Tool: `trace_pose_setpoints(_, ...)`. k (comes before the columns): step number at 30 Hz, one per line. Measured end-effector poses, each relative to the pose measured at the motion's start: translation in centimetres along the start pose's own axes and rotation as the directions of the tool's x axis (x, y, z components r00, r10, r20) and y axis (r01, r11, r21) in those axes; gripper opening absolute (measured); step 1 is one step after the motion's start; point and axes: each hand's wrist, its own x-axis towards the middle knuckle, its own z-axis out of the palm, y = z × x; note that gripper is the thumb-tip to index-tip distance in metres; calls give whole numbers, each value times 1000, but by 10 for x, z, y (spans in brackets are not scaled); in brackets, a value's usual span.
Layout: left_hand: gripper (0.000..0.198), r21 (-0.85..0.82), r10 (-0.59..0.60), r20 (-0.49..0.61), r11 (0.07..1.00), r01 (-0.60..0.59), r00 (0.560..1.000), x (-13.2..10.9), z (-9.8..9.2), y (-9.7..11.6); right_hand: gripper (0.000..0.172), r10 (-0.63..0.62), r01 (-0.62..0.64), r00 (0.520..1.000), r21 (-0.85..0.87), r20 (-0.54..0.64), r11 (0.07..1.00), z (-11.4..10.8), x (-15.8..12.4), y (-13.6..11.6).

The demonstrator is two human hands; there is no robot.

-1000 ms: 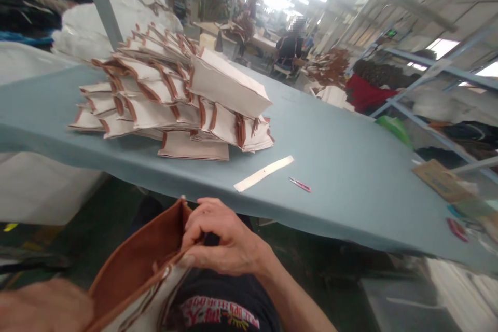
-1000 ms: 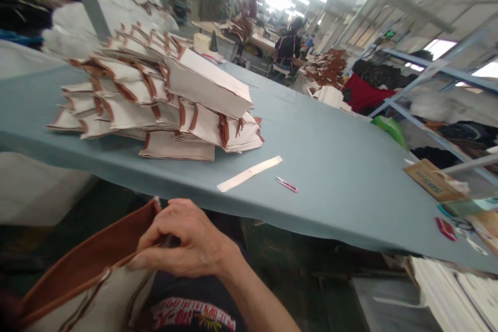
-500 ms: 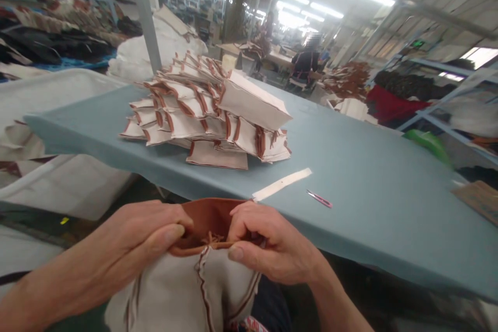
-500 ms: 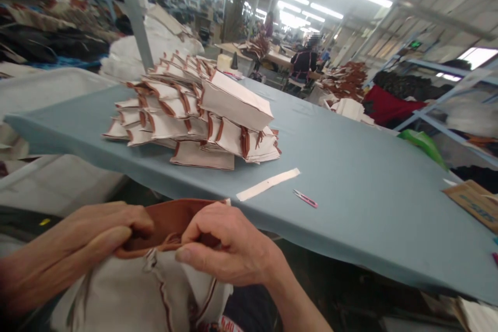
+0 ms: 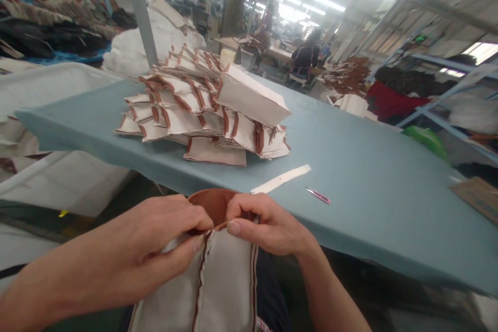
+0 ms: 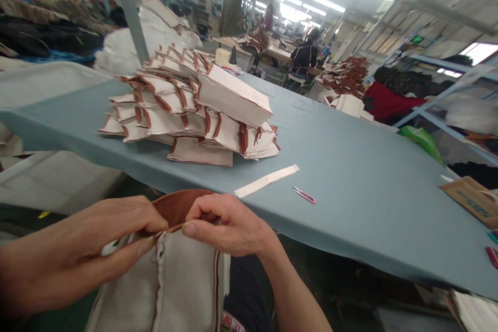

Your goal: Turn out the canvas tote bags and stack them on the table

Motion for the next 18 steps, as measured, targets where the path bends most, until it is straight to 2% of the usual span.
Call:
trace_pose_setpoints(3,23,-67,3,80,998,2,997,5,4,-6,44,-122,108,990,-191,-64,976,0,6,10)
trace_pose_setpoints(7,25,-99,-61,141,992,75,988,5,12,-10,36,-280,232,957,-379,-74,896,5,8,21)
trace_pose_setpoints(10,27,-141,-97,173,982,123,980,3,15,-11,33,-295,241,951,-379,-91,893,16,5,22)
trace_pose_setpoints(15,30,-224,-115,142,964,145,983,3,16,-11,41,-325,241,932,-396,-162,886,35,1,20)
trace_pose_setpoints(18,31,-285,-148,159,940,189,976,1,19,-12,40,-338,261,925,-356,-174,897,40,2,23)
